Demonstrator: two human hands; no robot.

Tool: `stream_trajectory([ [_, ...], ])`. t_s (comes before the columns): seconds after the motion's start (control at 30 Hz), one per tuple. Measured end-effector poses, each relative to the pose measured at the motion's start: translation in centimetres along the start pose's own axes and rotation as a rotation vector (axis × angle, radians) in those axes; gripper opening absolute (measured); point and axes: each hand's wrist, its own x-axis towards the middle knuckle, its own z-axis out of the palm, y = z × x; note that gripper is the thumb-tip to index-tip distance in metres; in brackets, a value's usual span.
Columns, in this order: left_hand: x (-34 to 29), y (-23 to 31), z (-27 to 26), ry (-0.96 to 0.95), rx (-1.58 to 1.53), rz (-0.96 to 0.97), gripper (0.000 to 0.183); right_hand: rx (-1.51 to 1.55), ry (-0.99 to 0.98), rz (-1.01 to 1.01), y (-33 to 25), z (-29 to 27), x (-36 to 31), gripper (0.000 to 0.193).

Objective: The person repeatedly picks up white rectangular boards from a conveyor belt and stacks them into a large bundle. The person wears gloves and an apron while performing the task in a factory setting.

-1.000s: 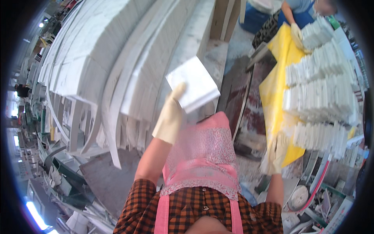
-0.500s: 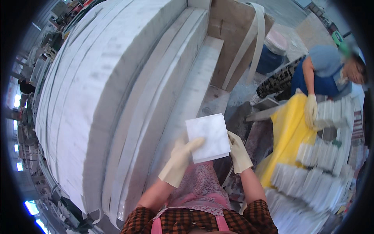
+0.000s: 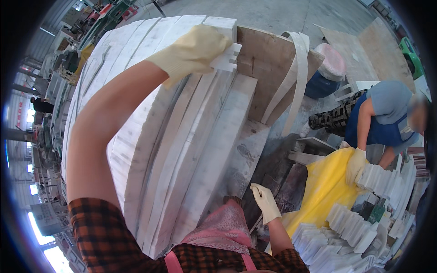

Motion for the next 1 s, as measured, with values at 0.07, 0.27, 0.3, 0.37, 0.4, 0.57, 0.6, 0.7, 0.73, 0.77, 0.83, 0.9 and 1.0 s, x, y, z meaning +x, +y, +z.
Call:
stream_trajectory([
  [0.07, 1.7, -1.4, 1.1, 0.044, 0.007, -0.002, 0.062, 0.054, 0.011, 0.009, 0.4, -0.3, -0.4, 0.036],
  [0.27, 4.6, -4.2, 3.8, 0.036, -0.018, 0.025, 0.065, 0.105, 0.038, 0.167, 0.4, -1.3, -1.3, 0.038],
  [0.3, 4.8, -4.6, 4.0, 0.034, -0.028, 0.024, 0.066, 0.127, 0.042, 0.212, 0.3, -1.4, -1.3, 0.038],
  [0.37, 5.3, -5.0, 4.3, 0.034, -0.048, -0.001, 0.067, 0.089, 0.03, 0.168, 0.1, -1.5, -1.1, 0.038],
  [0.4, 5.6, -5.2, 4.5, 0.043, -0.056, -0.006, 0.068, 0.102, 0.039, 0.15, 0.0, -1.5, -0.9, 0.039],
  [0.57, 6.4, -5.6, 5.1, -0.011, -0.188, -0.101, 0.062, 0.155, 0.019, 0.19, -0.4, -1.2, -0.1, 0.038],
  [0.6, 6.4, -5.7, 5.3, -0.018, -0.22, -0.128, 0.058, 0.156, 0.017, 0.19, -0.4, -1.1, 0.1, 0.038],
  [0.7, 7.0, -6.3, 5.7, 0.013, -0.146, -0.153, 0.071, 0.17, -0.005, 0.169, -0.1, -1.1, 0.9, 0.038],
  [0.73, 7.1, -6.5, 6.0, 0.035, -0.117, -0.167, 0.077, 0.177, 0.002, 0.153, -0.1, -1.2, 1.3, 0.038],
  [0.77, 7.1, -6.6, 6.5, 0.063, -0.096, -0.168, 0.083, 0.187, 0.012, 0.136, -0.3, -1.3, 2.1, 0.038],
  [0.83, 6.6, -6.7, 7.6, 0.11, -0.008, -0.181, 0.089, 0.262, 0.016, 0.124, -1.3, -1.6, 4.2, 0.038],
  [0.9, 5.1, -6.2, 9.1, 0.139, 0.119, -0.19, 0.087, 0.229, 0.029, -0.05, -3.5, -2.8, 7.9, 0.04],
  [1.0, 0.9, -6.1, 10.9, 0.336, -0.284, -0.384, 0.075, 0.574, 0.113, -0.099, -9.3, -3.3, 16.0, 0.054],
])
